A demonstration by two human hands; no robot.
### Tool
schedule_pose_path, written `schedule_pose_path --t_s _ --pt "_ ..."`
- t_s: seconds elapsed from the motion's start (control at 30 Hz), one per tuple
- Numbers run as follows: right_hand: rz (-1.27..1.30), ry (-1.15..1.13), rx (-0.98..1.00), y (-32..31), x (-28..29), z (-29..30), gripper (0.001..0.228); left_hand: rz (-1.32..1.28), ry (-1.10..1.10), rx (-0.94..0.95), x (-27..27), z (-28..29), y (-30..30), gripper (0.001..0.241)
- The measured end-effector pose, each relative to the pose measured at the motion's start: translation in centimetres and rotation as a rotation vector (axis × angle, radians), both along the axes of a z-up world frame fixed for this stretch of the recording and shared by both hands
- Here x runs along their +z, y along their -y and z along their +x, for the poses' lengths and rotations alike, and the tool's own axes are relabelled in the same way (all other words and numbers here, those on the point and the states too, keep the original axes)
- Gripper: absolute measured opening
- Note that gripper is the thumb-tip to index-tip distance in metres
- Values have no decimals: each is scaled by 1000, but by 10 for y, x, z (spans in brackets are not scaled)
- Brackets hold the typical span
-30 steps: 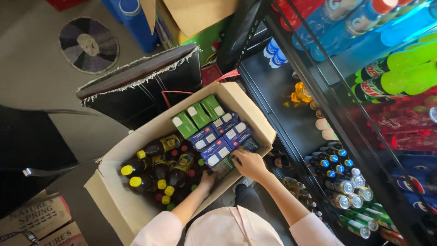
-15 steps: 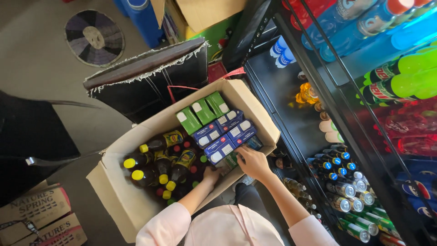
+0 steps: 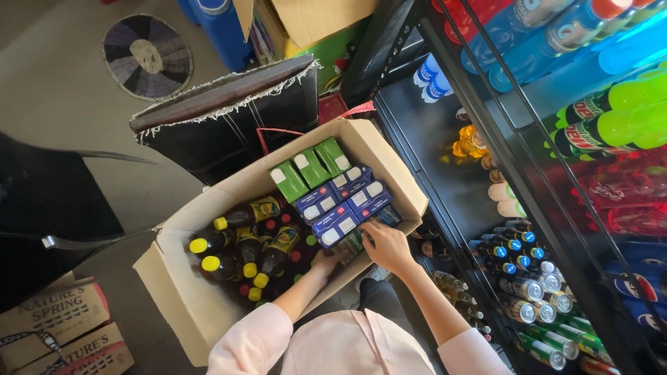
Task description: The person is taking small boxes of cigarettes or similar items from a larger shipping box and arranging them neatly on a store shelf.
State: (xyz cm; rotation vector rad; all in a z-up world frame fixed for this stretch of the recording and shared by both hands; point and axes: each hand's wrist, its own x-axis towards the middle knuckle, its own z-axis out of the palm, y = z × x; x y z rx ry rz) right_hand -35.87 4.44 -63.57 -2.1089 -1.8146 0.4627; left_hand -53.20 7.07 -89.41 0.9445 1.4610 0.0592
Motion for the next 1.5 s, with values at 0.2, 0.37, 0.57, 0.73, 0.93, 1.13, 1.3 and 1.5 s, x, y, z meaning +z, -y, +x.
schedule_pose_path --t_s 0.2,0.37,0.57,0.73,0.93,1.13,1.3,1.5 --pt "-4 -7 -2 1 1 1 14 -251 350 0 59 -31 -26 64" --pt "84 -133 0 3 5 5 16 -144 347 -276 171 -111 -64 60" --pt "-37 -567 -202 11 16 7 25 93 528 -306 276 -146 -84 60" --pt "-37 -1169 -107 11 85 -5 43 180 717 -190 318 -79 -63 68" --pt "244 -976 -244 30 139 22 59 702 656 -355 372 1 -55 87" --pt "330 -978 -314 72 199 76 58 269 1062 -492 358 71 -51 65" --pt "515 -989 -308 118 218 116 57 157 1183 -567 362 132 -44 45" --pt "669 -508 -576 210 295 153 50 248 1329 -642 417 186 -49 43"
